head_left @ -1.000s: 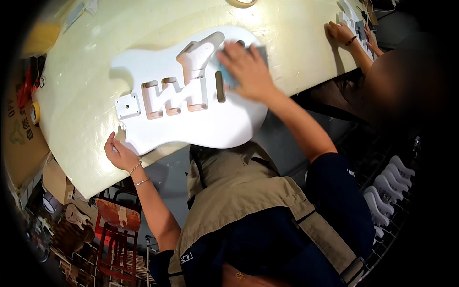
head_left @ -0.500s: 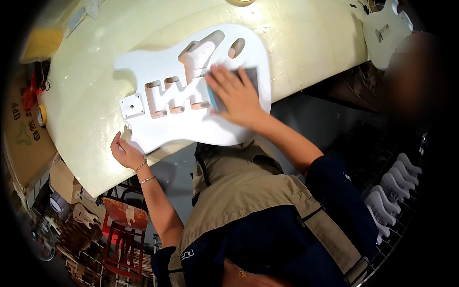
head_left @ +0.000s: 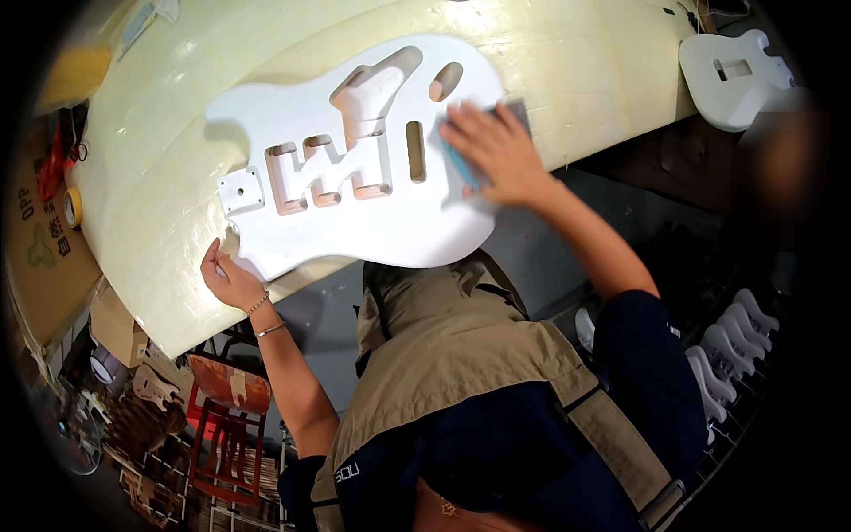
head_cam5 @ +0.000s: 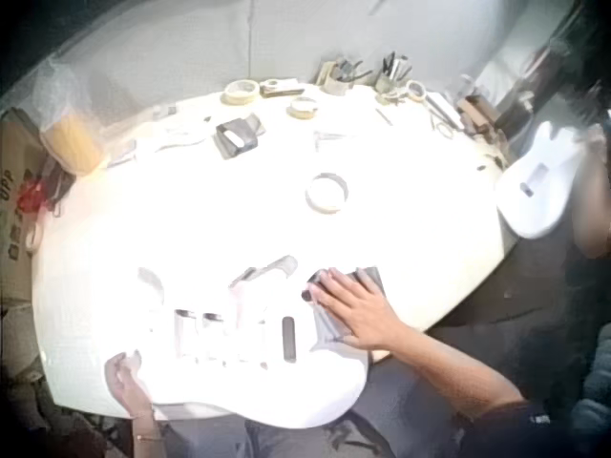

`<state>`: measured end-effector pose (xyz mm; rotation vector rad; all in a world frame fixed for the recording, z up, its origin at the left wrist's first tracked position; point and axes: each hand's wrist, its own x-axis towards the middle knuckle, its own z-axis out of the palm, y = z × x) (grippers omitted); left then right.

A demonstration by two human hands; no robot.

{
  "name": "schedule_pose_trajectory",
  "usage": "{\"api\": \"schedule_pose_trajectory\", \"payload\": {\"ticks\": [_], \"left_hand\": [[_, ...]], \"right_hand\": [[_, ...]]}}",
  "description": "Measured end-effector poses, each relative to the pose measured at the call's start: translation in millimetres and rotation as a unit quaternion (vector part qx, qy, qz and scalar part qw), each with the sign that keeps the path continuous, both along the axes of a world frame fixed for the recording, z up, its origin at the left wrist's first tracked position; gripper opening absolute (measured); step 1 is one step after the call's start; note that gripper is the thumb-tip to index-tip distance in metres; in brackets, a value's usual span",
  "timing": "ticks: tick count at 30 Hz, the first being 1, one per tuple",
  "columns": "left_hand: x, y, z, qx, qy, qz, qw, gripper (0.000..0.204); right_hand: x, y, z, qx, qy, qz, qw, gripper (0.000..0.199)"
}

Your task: The person sands the surface of a white guitar body using a sanding block. They systematically rub the block across the top and bottom curves of the instrument, frequently flipping it over to access different areas. The person also briefly moves the guitar to a nearby rack and returns it to the table to continue sanding.

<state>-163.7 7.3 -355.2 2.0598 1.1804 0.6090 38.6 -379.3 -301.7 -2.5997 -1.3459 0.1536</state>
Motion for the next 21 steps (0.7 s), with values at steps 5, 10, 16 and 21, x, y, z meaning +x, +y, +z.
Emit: {"api": "schedule_pose_trajectory", "payload": {"ticks": [5, 10, 16, 21], "left_hand": [[-4, -4, 5, 0.006, 0.02, 0.006, 1.0, 0.024], [-6, -4, 0, -0.014, -0.012, 0.024, 1.0, 0.024], [2, -2, 1, -0.02, -0.009, 0.018, 1.0, 0.024], [-12, 2, -7, -0.055, -0.04, 0.046, 0.997, 0.022]], "right_hand": [[71, 28, -8, 0.034, -0.052, -0.054, 0.997, 0.079], [-49, -13, 4, -0.027, 0.022, 0.064, 0.997, 0.075], [58, 34, -13, 0.087, -0.064, -0.155, 0.982, 0.079], [-19, 76, -3, 0.049, 0.003, -0.153, 0.987, 0.08]]}}
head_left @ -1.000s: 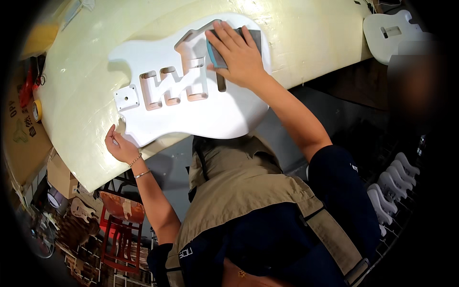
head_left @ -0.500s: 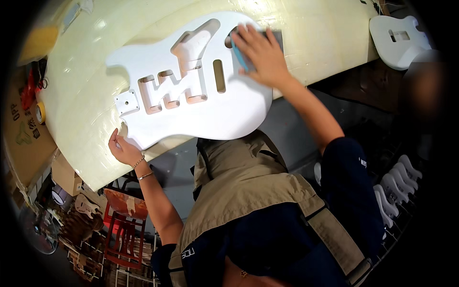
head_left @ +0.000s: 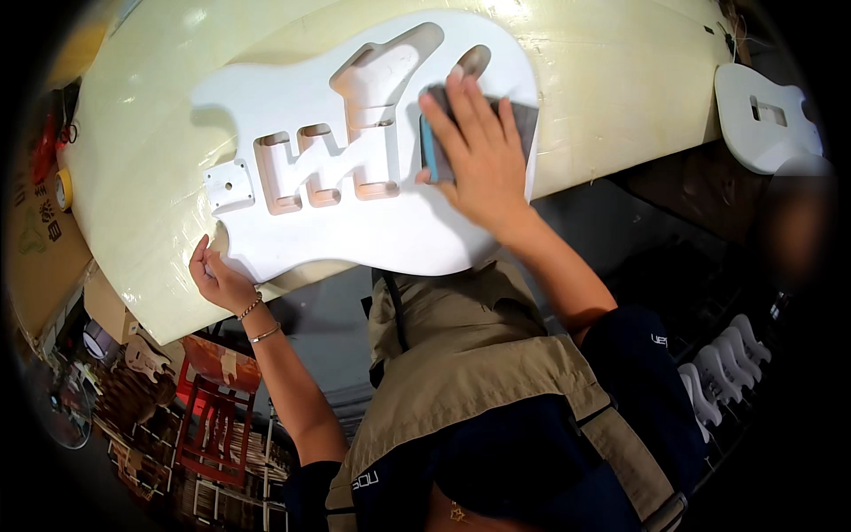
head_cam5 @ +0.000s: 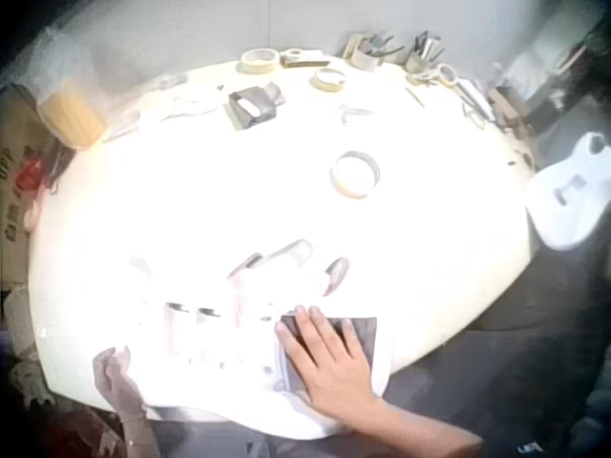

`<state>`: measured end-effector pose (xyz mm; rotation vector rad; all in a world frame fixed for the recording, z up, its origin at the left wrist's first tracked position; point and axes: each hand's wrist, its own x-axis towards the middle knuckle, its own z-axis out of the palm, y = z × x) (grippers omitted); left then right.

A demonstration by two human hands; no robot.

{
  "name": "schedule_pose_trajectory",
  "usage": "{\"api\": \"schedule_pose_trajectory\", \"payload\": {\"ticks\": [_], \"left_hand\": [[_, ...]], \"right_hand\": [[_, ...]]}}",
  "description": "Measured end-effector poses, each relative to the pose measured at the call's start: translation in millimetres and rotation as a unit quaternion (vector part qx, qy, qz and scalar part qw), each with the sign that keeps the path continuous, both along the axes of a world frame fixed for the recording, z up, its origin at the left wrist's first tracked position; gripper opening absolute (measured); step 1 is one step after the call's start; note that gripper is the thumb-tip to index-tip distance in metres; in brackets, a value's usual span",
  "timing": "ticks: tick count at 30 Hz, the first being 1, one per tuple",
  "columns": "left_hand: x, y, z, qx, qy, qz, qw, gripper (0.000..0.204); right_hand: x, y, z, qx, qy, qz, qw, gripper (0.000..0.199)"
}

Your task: The person sands the surface of a white guitar body using a sanding block. They systematically rub the block across the top and bottom curves of the instrument, frequently flipping it over to access different areas. The person also briefly moves the guitar to a nearby rack and returns it to the table to continue sanding.

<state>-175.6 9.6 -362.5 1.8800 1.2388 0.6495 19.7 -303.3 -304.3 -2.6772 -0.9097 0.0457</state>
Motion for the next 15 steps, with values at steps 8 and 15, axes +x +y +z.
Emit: {"api": "schedule_pose_trajectory", "payload": {"ticks": [8, 15], "left_hand": [[0, 0, 4, 0.006, -0.005, -0.015, 1.0, 0.021], [4, -3, 4, 0.02, 0.005, -0.005, 1.0, 0.02]], "right_hand": [[42, -21, -4, -0.03, -0.098, -0.064, 0.993, 0.062], [130, -114, -20, -0.133, -0.311, -0.114, 0.934, 0.081]]}}
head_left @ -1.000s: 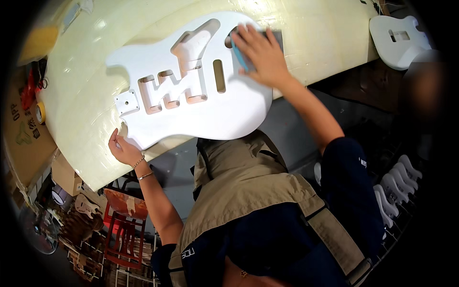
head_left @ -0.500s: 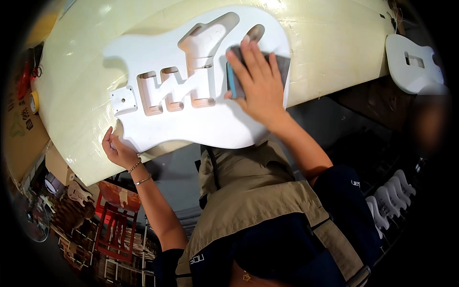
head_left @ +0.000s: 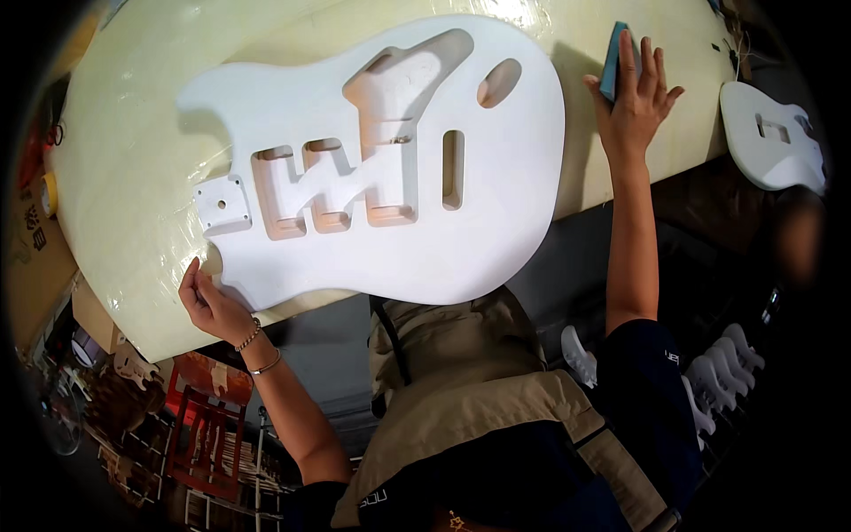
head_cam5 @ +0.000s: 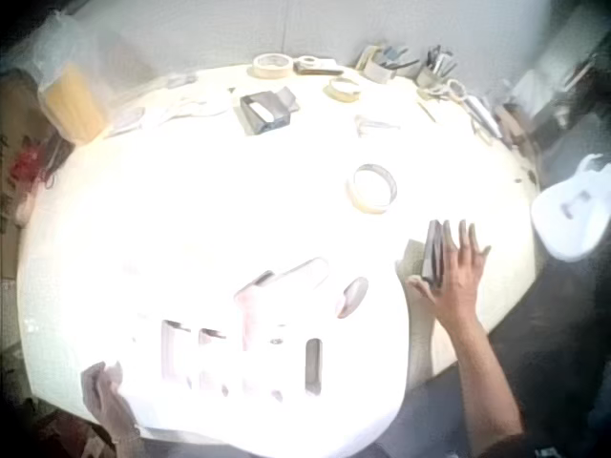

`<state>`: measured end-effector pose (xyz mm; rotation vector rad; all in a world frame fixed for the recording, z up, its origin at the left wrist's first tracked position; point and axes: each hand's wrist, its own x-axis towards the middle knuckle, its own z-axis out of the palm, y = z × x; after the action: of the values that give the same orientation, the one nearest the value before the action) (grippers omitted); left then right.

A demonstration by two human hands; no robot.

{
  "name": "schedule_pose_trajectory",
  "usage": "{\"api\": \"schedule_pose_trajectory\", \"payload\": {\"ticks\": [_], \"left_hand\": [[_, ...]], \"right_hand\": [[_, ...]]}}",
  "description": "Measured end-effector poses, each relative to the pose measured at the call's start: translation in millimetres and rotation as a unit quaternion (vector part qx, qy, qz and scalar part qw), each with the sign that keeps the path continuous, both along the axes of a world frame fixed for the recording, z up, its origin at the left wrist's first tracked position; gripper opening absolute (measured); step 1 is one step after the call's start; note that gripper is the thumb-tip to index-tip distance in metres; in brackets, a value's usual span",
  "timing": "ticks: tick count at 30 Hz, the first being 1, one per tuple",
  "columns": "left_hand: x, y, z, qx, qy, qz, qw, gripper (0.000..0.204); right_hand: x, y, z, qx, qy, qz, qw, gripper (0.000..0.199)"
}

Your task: The person sands the surface of a white guitar body using a sanding block. They systematically rub the block across the top and bottom curves of the instrument, frequently flipping it over to access different areas. The person also briefly moves the guitar to a nearby rack and returns it to the table to continue sanding.

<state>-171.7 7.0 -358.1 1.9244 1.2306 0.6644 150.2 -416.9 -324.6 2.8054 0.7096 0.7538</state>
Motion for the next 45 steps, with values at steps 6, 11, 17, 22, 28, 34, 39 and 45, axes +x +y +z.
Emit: {"api": "schedule_pose_trajectory", "payload": {"ticks": [6, 11, 17, 22, 28, 34, 39, 45], "left_hand": [[-6, -5, -1, 0.002, -0.039, -0.012, 0.999, 0.019], [6, -10, 9, 0.044, 0.007, -0.004, 0.999, 0.019], [2, -14, 5, 0.063, 0.01, 0.002, 0.998, 0.02], [5, -10, 7, 0.056, 0.005, -0.003, 0.998, 0.02], [6, -7, 7, 0.061, 0.016, -0.009, 0.998, 0.019], [1, -10, 8, 0.044, 0.005, -0.004, 0.999, 0.018], [27, -18, 36, 0.256, 0.136, -0.053, 0.956, 0.02], [117, -75, 121, -0.019, -0.067, -0.304, 0.95, 0.037]], "right_hand": [[-9, 60, 8, 0.257, 0.138, 0.07, 0.954, 0.044], [33, 133, 17, 0.334, 0.165, 0.147, 0.916, 0.016], [93, 211, -7, 0.346, 0.215, 0.212, 0.888, 0.01], [198, 248, -20, 0.534, 0.293, 0.026, 0.793, 0.025], [264, 288, -16, 0.38, 0.301, -0.155, 0.861, 0.04], [217, 251, -1, 0.794, 0.43, 0.045, 0.428, 0.028], [108, 179, 31, 0.743, 0.506, 0.036, 0.437, 0.029], [-45, 141, 63, 0.667, 0.563, 0.035, 0.486, 0.023]]}}
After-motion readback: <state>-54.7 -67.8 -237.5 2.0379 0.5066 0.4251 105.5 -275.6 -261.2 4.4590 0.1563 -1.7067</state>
